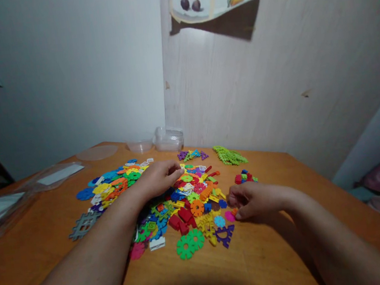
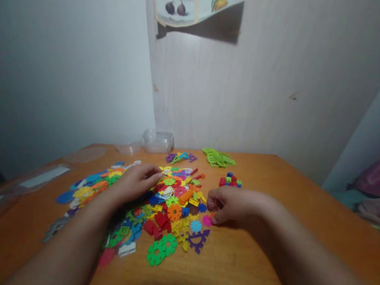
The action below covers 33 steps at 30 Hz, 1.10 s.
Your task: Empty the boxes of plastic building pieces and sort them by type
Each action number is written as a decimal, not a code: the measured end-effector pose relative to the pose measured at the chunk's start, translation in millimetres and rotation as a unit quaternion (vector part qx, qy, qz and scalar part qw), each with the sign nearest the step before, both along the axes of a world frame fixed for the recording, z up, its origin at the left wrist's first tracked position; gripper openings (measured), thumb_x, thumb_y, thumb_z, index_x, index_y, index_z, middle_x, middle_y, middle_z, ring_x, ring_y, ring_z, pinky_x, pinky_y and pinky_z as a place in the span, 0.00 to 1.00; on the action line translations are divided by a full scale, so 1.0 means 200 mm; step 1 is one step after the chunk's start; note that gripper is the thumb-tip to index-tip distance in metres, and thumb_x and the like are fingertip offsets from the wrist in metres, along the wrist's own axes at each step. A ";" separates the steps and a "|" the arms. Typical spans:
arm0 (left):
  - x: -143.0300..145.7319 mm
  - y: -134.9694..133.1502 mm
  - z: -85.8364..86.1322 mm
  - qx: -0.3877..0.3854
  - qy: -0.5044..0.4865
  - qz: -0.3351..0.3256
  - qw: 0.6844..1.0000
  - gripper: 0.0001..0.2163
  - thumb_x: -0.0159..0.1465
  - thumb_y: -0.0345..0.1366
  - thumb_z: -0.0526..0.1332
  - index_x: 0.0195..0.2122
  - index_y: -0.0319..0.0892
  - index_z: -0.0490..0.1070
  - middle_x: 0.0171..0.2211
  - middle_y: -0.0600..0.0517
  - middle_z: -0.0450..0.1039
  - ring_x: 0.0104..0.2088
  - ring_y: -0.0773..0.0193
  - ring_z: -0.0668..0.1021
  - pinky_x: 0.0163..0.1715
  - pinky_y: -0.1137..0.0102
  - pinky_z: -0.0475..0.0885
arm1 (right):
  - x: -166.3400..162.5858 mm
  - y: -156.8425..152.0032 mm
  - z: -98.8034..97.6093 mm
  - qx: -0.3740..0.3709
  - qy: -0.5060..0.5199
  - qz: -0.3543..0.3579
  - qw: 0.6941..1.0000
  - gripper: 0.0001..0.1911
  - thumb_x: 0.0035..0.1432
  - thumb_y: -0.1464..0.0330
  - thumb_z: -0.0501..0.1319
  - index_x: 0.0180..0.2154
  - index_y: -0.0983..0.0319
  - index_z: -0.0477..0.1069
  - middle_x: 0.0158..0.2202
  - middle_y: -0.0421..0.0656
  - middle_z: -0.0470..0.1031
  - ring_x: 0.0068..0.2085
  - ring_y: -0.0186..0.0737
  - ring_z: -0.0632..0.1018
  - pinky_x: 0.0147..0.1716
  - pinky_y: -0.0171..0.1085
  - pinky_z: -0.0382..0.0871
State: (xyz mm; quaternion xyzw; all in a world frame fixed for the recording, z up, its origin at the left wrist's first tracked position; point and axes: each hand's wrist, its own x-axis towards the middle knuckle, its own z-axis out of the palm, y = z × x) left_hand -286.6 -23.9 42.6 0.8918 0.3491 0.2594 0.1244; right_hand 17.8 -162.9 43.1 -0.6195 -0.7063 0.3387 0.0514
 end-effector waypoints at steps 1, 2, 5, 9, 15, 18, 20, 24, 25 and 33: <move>0.00 0.00 0.00 0.000 0.000 0.001 1.000 0.19 0.67 0.53 0.55 0.41 0.44 0.77 0.34 0.51 0.79 0.33 0.61 0.77 0.32 0.69 0.65 | -0.01 0.00 -0.01 -0.002 -0.011 0.004 1.000 0.12 0.47 0.70 0.67 0.35 0.59 0.68 0.28 0.36 0.70 0.27 0.32 0.70 0.21 0.29 0.58; 0.00 0.00 0.00 -0.001 0.000 0.002 1.000 0.19 0.67 0.53 0.55 0.41 0.44 0.77 0.34 0.51 0.79 0.33 0.60 0.77 0.32 0.69 0.65 | -0.03 0.01 -0.02 -0.004 -0.019 0.002 1.000 0.12 0.46 0.71 0.66 0.35 0.59 0.69 0.27 0.36 0.70 0.26 0.32 0.70 0.21 0.29 0.57; 0.00 -0.01 0.01 -0.004 -0.004 0.005 1.000 0.19 0.67 0.53 0.55 0.41 0.43 0.77 0.35 0.50 0.79 0.34 0.60 0.77 0.33 0.68 0.66 | -0.02 0.01 -0.01 0.000 -0.004 -0.023 1.000 0.08 0.45 0.73 0.64 0.32 0.60 0.69 0.26 0.37 0.71 0.26 0.32 0.70 0.21 0.29 0.57; 0.00 -0.01 0.01 -0.009 -0.009 0.004 1.000 0.20 0.67 0.53 0.55 0.41 0.43 0.78 0.35 0.49 0.79 0.34 0.59 0.77 0.34 0.68 0.66 | 0.09 0.04 0.04 0.133 0.090 -0.132 0.978 0.08 0.49 0.67 0.63 0.34 0.61 0.71 0.27 0.39 0.72 0.27 0.34 0.71 0.23 0.31 0.61; 0.00 0.00 0.01 -0.011 -0.018 0.003 1.000 0.19 0.66 0.53 0.56 0.40 0.43 0.77 0.33 0.50 0.79 0.33 0.60 0.77 0.32 0.68 0.65 | 0.32 0.10 0.01 0.306 0.112 -0.365 0.872 0.06 0.53 0.67 0.60 0.34 0.60 0.71 0.26 0.42 0.73 0.28 0.38 0.72 0.25 0.33 0.65; 0.00 0.00 0.01 -0.008 -0.014 0.000 1.000 0.19 0.67 0.53 0.55 0.39 0.43 0.77 0.32 0.51 0.78 0.32 0.61 0.76 0.32 0.69 0.64 | 0.33 0.11 -0.05 0.292 0.114 -0.385 0.868 0.06 0.53 0.69 0.59 0.34 0.61 0.71 0.24 0.43 0.74 0.26 0.39 0.73 0.23 0.34 0.65; 0.00 -0.01 0.01 -0.005 -0.011 -0.002 1.000 0.19 0.67 0.53 0.55 0.39 0.43 0.77 0.32 0.51 0.78 0.32 0.61 0.76 0.32 0.69 0.64 | 0.30 0.12 -0.09 0.283 0.118 -0.389 0.868 0.06 0.52 0.70 0.59 0.34 0.62 0.73 0.25 0.44 0.76 0.26 0.40 0.75 0.23 0.35 0.67; 0.00 -0.01 0.01 -0.009 -0.009 0.003 1.000 0.19 0.67 0.53 0.55 0.40 0.43 0.77 0.33 0.50 0.78 0.33 0.60 0.76 0.32 0.69 0.65 | 0.27 0.12 -0.10 0.276 0.121 -0.389 0.871 0.08 0.52 0.71 0.60 0.35 0.63 0.76 0.26 0.48 0.79 0.28 0.43 0.78 0.26 0.36 0.70; 0.00 -0.01 0.01 -0.010 -0.008 0.004 1.000 0.19 0.67 0.53 0.55 0.40 0.43 0.77 0.33 0.50 0.79 0.33 0.60 0.76 0.32 0.69 0.65 | 0.27 0.12 -0.10 0.278 0.117 -0.389 0.871 0.08 0.51 0.71 0.61 0.35 0.64 0.76 0.26 0.48 0.78 0.28 0.44 0.78 0.26 0.37 0.70; 0.00 -0.01 0.00 -0.007 -0.002 0.004 1.000 0.19 0.67 0.52 0.55 0.41 0.44 0.77 0.34 0.50 0.79 0.33 0.60 0.77 0.32 0.69 0.64 | 0.22 0.13 -0.04 0.317 0.082 -0.344 0.880 0.13 0.55 0.70 0.60 0.42 0.62 0.78 0.32 0.47 0.80 0.35 0.45 0.79 0.31 0.37 0.71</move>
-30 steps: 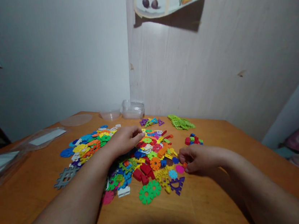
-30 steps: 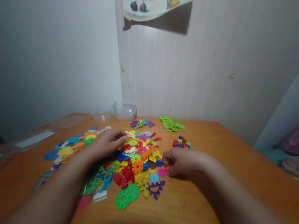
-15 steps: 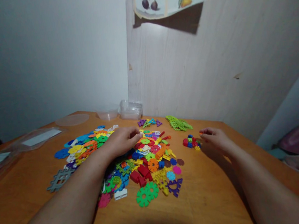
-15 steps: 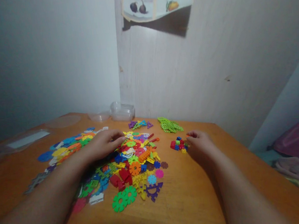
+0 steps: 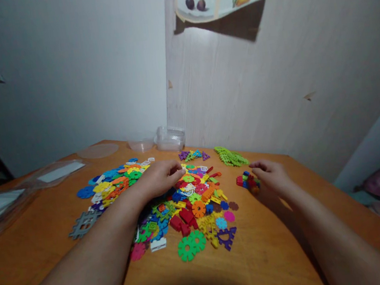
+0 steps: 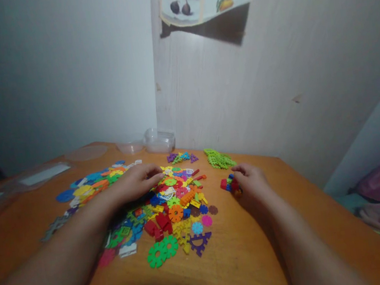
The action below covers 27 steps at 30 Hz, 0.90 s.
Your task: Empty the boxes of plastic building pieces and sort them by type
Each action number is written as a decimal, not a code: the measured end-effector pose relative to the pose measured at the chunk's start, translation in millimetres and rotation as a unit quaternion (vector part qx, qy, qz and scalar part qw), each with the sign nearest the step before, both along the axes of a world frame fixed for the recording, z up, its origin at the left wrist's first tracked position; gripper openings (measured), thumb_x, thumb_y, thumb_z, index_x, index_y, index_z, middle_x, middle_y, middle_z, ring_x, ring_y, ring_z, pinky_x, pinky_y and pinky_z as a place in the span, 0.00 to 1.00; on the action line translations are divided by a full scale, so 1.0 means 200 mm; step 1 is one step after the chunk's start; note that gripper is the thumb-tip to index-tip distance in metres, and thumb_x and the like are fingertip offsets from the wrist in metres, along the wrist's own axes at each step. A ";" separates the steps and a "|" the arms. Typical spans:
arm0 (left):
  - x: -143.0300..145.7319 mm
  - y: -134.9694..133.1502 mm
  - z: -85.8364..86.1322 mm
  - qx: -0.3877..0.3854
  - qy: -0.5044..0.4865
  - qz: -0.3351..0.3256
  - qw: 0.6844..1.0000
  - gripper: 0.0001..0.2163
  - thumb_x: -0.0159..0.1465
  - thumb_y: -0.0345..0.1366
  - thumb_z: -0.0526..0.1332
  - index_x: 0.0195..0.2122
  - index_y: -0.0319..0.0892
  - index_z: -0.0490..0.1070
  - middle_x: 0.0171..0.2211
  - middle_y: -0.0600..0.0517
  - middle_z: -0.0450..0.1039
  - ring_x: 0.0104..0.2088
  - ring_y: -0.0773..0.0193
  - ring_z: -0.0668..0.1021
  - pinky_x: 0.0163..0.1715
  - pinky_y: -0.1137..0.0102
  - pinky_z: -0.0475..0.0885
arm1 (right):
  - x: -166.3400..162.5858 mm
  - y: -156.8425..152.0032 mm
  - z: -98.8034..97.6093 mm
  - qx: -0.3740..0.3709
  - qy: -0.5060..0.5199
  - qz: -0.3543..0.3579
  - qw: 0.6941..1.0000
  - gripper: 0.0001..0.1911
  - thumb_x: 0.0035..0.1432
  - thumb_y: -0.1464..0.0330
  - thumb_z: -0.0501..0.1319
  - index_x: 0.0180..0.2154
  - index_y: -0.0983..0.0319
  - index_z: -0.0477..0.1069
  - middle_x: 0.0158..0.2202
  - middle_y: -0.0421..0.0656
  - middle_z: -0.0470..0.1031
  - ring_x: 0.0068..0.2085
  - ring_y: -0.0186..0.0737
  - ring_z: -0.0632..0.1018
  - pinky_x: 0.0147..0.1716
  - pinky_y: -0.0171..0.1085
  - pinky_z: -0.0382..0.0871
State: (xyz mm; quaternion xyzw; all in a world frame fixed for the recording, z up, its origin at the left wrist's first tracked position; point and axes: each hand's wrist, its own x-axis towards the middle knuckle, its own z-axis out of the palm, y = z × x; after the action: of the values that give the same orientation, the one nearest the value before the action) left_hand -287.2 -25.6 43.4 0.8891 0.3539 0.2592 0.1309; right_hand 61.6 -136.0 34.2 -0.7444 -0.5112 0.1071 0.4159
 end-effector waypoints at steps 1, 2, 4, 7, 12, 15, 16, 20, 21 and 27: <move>0.00 0.00 0.00 0.000 0.001 0.000 1.000 0.19 0.67 0.52 0.55 0.40 0.44 0.77 0.34 0.50 0.79 0.33 0.60 0.76 0.31 0.69 0.64 | -0.04 0.00 -0.01 0.004 -0.023 0.019 1.000 0.14 0.56 0.69 0.59 0.43 0.62 0.78 0.34 0.47 0.80 0.37 0.45 0.79 0.34 0.37 0.71; 0.00 0.00 0.00 -0.001 0.002 -0.001 1.000 0.18 0.67 0.52 0.55 0.40 0.44 0.77 0.34 0.50 0.79 0.33 0.60 0.76 0.31 0.69 0.63 | -0.09 0.00 -0.02 0.010 -0.057 0.044 0.997 0.14 0.57 0.68 0.58 0.44 0.61 0.78 0.37 0.47 0.81 0.39 0.45 0.79 0.36 0.37 0.72; 0.00 0.00 0.00 -0.004 0.004 -0.001 1.000 0.19 0.67 0.52 0.55 0.40 0.43 0.76 0.33 0.50 0.78 0.32 0.61 0.76 0.31 0.69 0.63 | -0.20 0.00 -0.05 0.024 -0.147 0.116 0.982 0.16 0.60 0.68 0.57 0.46 0.60 0.78 0.44 0.47 0.80 0.45 0.45 0.78 0.44 0.39 0.71; 0.01 -0.01 0.00 -0.006 0.002 0.000 1.000 0.19 0.67 0.52 0.55 0.41 0.43 0.76 0.34 0.49 0.79 0.33 0.61 0.76 0.30 0.70 0.63 | -0.36 -0.02 -0.07 0.036 -0.252 0.242 0.936 0.18 0.60 0.69 0.58 0.51 0.58 0.77 0.51 0.47 0.78 0.52 0.48 0.75 0.52 0.44 0.67; 0.01 -0.02 0.00 -0.008 -0.002 -0.004 1.000 0.18 0.67 0.51 0.55 0.41 0.43 0.77 0.34 0.49 0.78 0.32 0.61 0.76 0.30 0.70 0.64 | -0.49 -0.04 -0.09 0.045 -0.316 0.337 0.886 0.22 0.60 0.73 0.58 0.56 0.59 0.73 0.53 0.47 0.76 0.54 0.48 0.71 0.55 0.46 0.65; 0.02 -0.03 0.00 -0.015 0.003 -0.004 1.000 0.18 0.67 0.51 0.55 0.42 0.44 0.77 0.34 0.49 0.78 0.32 0.61 0.76 0.31 0.70 0.64 | -0.52 -0.05 -0.09 0.045 -0.327 0.327 0.885 0.16 0.61 0.73 0.58 0.50 0.60 0.74 0.49 0.47 0.76 0.51 0.47 0.71 0.53 0.44 0.65; 0.01 -0.03 0.00 -0.018 0.004 -0.004 1.000 0.18 0.67 0.51 0.55 0.43 0.44 0.77 0.34 0.49 0.78 0.32 0.61 0.76 0.31 0.70 0.65 | -0.52 -0.05 -0.09 0.045 -0.328 0.323 0.887 0.13 0.61 0.73 0.59 0.47 0.60 0.74 0.48 0.47 0.76 0.50 0.47 0.72 0.51 0.44 0.66; 0.01 -0.02 0.00 -0.019 0.005 -0.006 1.000 0.18 0.67 0.52 0.55 0.42 0.44 0.77 0.34 0.50 0.78 0.32 0.61 0.76 0.31 0.70 0.64 | -0.50 -0.04 -0.08 0.049 -0.311 0.306 0.898 0.07 0.60 0.70 0.60 0.41 0.60 0.73 0.43 0.46 0.76 0.46 0.45 0.72 0.47 0.42 0.66; 0.01 -0.02 0.00 -0.017 0.005 -0.008 1.000 0.18 0.67 0.52 0.55 0.42 0.44 0.77 0.34 0.50 0.78 0.32 0.61 0.76 0.31 0.70 0.64 | -0.48 -0.04 -0.07 0.054 -0.297 0.292 0.908 0.07 0.61 0.68 0.61 0.42 0.59 0.73 0.43 0.46 0.76 0.46 0.46 0.73 0.46 0.42 0.66; 0.01 -0.03 0.02 -0.014 0.007 -0.009 1.000 0.17 0.67 0.51 0.55 0.39 0.44 0.76 0.34 0.51 0.78 0.33 0.60 0.77 0.31 0.69 0.63 | -0.22 0.02 -0.05 0.086 -0.155 0.125 0.976 0.16 0.65 0.60 0.58 0.50 0.59 0.75 0.44 0.46 0.79 0.43 0.43 0.78 0.43 0.38 0.69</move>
State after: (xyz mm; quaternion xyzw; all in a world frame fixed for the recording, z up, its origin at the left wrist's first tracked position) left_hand -284.8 -31.1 46.7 0.8921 0.3502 0.2470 0.1433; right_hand 18.2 -131.2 24.1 -0.6437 -0.6656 -0.0026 0.3776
